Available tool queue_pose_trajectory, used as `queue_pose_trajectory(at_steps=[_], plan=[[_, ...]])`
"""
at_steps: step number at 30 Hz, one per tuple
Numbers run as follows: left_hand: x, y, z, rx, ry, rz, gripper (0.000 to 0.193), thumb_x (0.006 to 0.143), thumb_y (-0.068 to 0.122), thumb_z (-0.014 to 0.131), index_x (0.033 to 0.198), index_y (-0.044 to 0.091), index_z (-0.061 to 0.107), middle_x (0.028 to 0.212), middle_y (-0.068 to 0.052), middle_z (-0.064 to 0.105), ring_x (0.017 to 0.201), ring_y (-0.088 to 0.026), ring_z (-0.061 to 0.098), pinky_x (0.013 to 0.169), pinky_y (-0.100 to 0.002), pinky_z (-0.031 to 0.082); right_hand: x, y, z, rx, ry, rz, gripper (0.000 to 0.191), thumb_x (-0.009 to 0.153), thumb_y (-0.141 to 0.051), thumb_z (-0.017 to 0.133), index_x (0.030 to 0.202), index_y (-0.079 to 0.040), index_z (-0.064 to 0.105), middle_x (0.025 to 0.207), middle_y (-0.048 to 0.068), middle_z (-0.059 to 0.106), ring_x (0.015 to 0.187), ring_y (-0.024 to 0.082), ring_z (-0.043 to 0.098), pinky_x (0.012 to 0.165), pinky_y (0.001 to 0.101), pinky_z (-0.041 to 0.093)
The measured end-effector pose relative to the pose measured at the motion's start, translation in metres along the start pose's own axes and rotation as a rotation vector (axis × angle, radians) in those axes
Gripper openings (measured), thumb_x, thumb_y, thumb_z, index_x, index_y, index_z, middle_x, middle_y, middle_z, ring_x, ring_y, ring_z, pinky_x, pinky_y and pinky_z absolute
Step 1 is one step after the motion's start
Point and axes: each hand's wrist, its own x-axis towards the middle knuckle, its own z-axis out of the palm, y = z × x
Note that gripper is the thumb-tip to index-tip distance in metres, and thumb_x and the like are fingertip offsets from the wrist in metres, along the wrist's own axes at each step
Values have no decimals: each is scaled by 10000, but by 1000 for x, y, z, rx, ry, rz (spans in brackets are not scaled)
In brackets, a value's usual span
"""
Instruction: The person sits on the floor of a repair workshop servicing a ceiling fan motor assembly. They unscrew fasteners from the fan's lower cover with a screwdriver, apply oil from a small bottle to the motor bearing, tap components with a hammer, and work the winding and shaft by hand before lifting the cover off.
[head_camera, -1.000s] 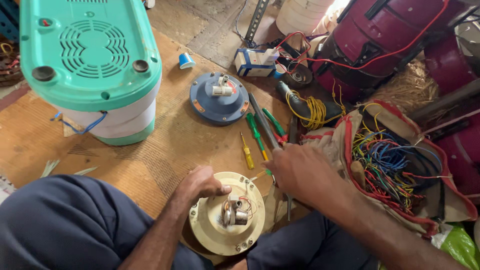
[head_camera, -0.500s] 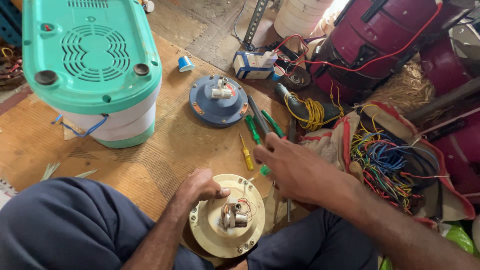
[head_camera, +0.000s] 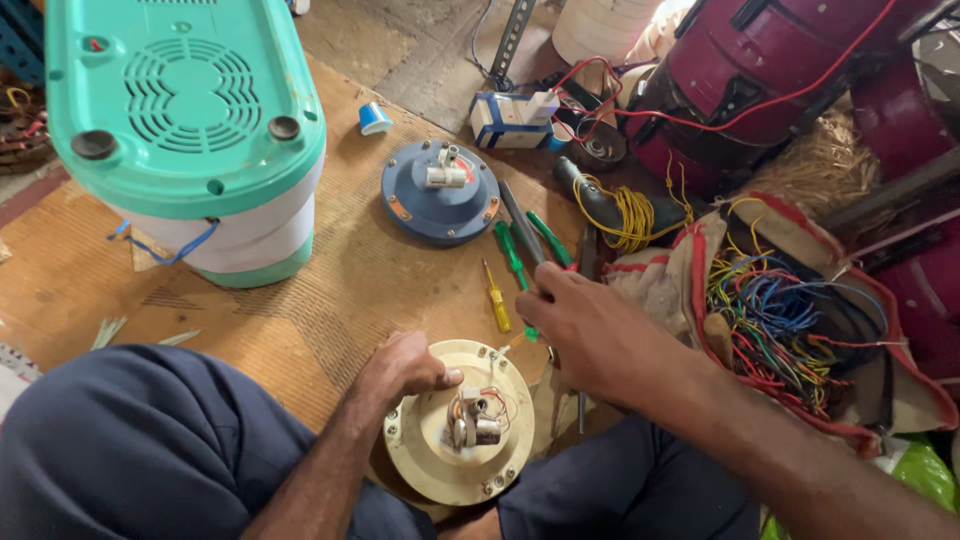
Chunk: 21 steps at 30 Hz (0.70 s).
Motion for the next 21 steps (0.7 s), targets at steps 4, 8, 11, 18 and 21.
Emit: queue_pose_trajectory(at_steps=[4, 8, 11, 18, 21], plan=[[-3, -2, 2, -10, 7, 25, 660, 707, 512, 881, 1093, -10, 763, 1108, -255, 732, 1054, -346, 735, 913, -445, 576, 9, -7, 9, -66, -214, 310, 225, 916, -281, 697, 952, -65, 644, 919, 129, 607, 744, 366, 674, 640, 504, 542], [-6, -3, -1, -48, 27, 35, 610, 696, 503, 863, 1096, 49, 784, 1091, -233, 751, 1034, -338, 747, 906, -450, 580, 15, -10, 0, -161, -406, 395, 296, 991, -378, 650, 1030, -85, 640, 908, 140, 637, 783, 364, 687, 652, 508, 539], [-3, -2, -2, -18, 18, 43, 637, 699, 521, 871, 1086, 22, 779, 1085, -234, 749, 1032, -331, 750, 910, -445, 584, 16, -2, -16, -61, -273, 53, 356, 783, -240, 700, 1063, -30, 634, 992, 165, 586, 794, 400, 669, 575, 523, 521], [10, -7, 7, 13, 7, -3, 691, 702, 549, 869, 1082, -18, 757, 1074, -244, 749, 1034, -338, 752, 907, -442, 594, 31, -10, -9, -212, -639, 288, 208, 880, -246, 673, 991, -72, 699, 969, 147, 655, 925, 346, 694, 759, 459, 550], [11, -7, 8, 37, 50, 50, 703, 671, 551, 893, 1071, -13, 769, 1088, -257, 744, 1063, -332, 744, 938, -423, 581, 37, -12, -10, -218, -712, 442, 279, 957, -343, 665, 1021, -79, 728, 971, 139, 692, 961, 330, 704, 825, 439, 550]])
